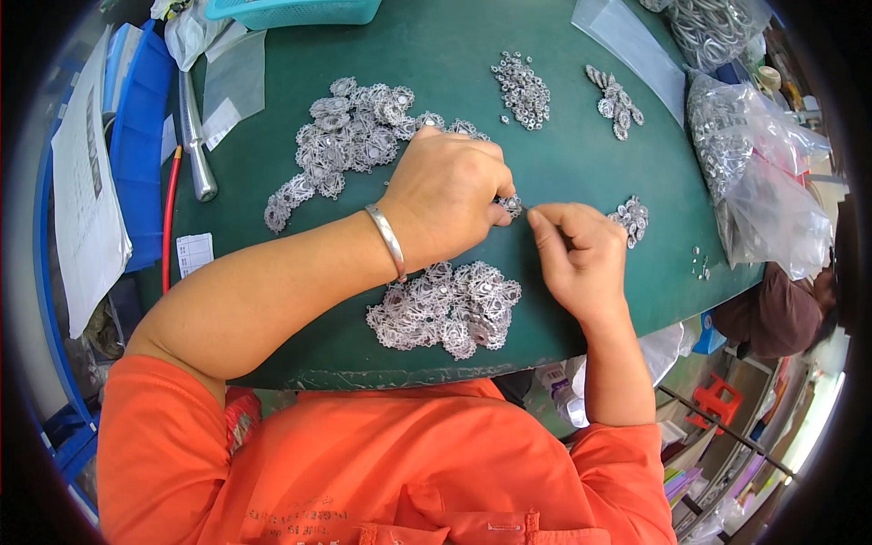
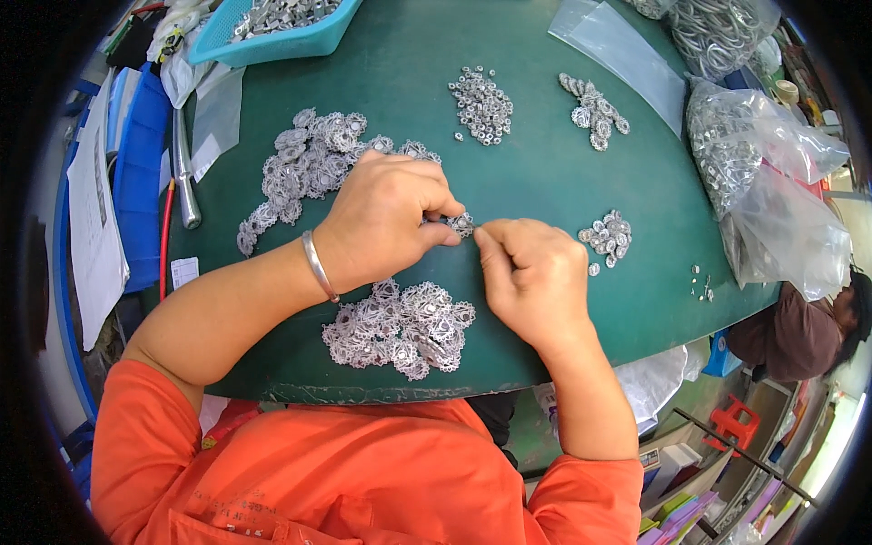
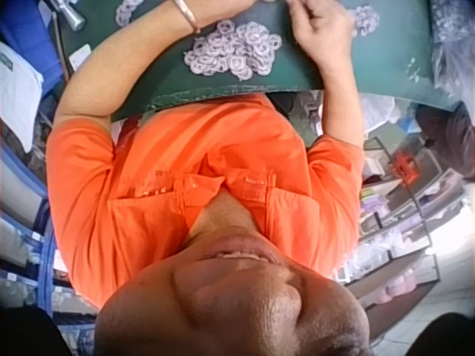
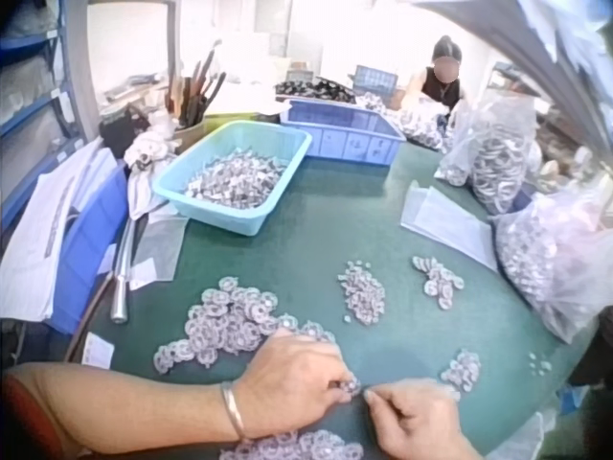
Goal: The person assembles small silver-colored decorative metal pieces on a green worktable. They pick up individual components, connect them by hand, and arrange the assembled units into small piles. The person briefly adjusts the head-mounted camera before resuming assembly.
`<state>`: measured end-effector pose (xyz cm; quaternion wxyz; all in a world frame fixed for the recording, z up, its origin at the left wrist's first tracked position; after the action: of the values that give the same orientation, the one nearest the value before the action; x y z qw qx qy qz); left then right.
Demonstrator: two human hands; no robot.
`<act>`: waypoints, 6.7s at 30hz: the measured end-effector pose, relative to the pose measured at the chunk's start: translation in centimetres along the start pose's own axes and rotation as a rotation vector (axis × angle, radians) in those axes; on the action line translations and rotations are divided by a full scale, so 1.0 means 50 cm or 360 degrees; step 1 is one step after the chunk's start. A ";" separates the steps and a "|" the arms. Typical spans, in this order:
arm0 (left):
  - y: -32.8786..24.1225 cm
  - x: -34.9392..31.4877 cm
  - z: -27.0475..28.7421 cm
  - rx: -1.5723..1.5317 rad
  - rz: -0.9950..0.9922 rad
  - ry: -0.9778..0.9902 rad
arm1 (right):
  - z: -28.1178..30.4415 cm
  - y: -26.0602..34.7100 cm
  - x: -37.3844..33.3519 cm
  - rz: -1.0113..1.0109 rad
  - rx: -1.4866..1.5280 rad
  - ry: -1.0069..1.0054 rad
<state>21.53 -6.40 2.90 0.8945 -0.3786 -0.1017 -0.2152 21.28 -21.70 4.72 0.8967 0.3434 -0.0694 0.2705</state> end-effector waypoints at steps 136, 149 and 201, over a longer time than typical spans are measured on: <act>-0.002 0.005 0.001 -0.0012 -0.0019 0.0008 | -0.002 0.039 0.010 0.0483 -0.0439 0.0139; -0.001 0.004 0.001 -0.0030 0.0005 0.0026 | 0.000 0.024 0.006 0.0401 -0.0369 0.0105; 0.021 -0.465 0.304 0.0479 0.0590 -0.0689 | -0.409 0.373 0.289 0.0198 0.0187 0.0517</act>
<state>1.14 12.39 4.75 0.9220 -0.2911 -0.2495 0.0544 22.30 9.53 4.54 0.8560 0.3420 0.0713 0.3811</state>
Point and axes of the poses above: each hand's wrist, its own x-axis towards the middle knuckle, its own z-axis out of the back of the hand, y = z × x, the point moved 6 cm from there along x, towards the middle knuckle, and after that the axes turned 1 degree about y, right-handed, at the moved point
